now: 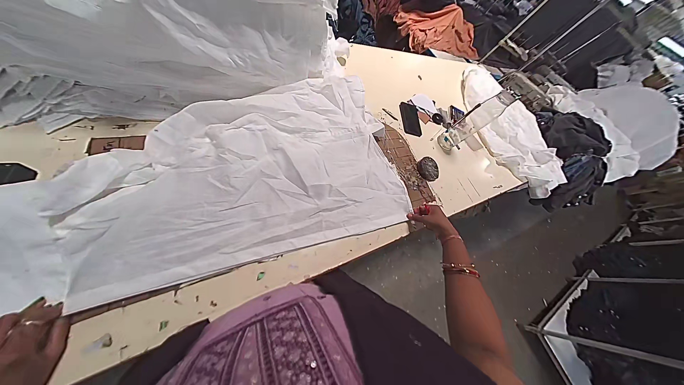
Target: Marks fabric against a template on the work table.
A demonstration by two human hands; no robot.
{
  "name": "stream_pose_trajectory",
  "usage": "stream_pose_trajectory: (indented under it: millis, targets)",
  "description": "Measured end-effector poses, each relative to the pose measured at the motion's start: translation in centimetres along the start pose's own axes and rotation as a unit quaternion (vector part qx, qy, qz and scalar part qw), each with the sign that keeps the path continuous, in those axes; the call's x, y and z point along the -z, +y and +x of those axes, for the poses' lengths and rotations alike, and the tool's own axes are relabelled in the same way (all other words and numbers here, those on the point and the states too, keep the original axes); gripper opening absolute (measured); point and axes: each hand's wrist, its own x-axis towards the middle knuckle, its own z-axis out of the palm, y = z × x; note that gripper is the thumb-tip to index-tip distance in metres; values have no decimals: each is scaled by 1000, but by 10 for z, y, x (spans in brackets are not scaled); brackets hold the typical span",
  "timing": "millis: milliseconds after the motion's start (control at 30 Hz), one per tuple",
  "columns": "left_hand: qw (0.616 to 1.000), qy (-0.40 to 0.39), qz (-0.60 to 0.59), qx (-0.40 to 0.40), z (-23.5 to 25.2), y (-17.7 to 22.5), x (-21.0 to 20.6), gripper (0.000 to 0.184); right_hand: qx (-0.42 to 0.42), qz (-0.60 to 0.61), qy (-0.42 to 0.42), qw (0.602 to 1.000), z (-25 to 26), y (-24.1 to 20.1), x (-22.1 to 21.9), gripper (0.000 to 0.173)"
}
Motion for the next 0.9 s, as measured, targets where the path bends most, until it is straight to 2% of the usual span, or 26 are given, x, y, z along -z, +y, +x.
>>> stream_pose_trajectory:
  millis: [133,267,300,400,433,500,533,567,633,700,800,833,867,900]
  targets:
    - [999,-2,-21,29,-1,5,1,34,-31,51,52,997,4,9,-8,13]
    - [996,9,-63,62,-3,5,-1,34,-30,43,38,998,9,6,-9,17]
    - [995,12,-76,57,-3,3,-2,33,-26,29,19,999,9,4,-8,22]
    - [996,74,-54,1,-5,-1,-3,28,-6,1,-48,999,12,2,-2,59]
    - [994,105,-37,-14,-6,-2,-5,28,3,-14,-62,998,12,2,-1,61]
    - [988,147,-40,-30,-6,-5,-8,28,17,-58,-83,995,12,-1,2,47]
    - [987,148,-64,-24,-5,-6,-6,31,22,-87,-91,992,13,-4,2,37]
    - [986,141,-89,-14,-1,-5,-2,35,19,-114,-102,988,15,-8,3,34]
    - [986,100,-131,-8,14,-5,12,39,15,-162,-129,978,24,-16,6,33]
    - [993,14,-114,-27,39,-11,32,36,38,-247,-173,953,40,-30,15,29]
    - [971,-233,-40,-24,107,1,74,20,109,-415,-262,865,81,-84,42,25]
    - [958,-285,2,-26,133,8,85,21,154,-434,-252,851,90,-115,54,21]
    - [953,-300,37,-36,160,14,95,22,198,-419,-220,859,93,-153,70,17]
    - [961,-268,47,-53,183,19,109,21,220,-390,-158,880,90,-194,85,18]
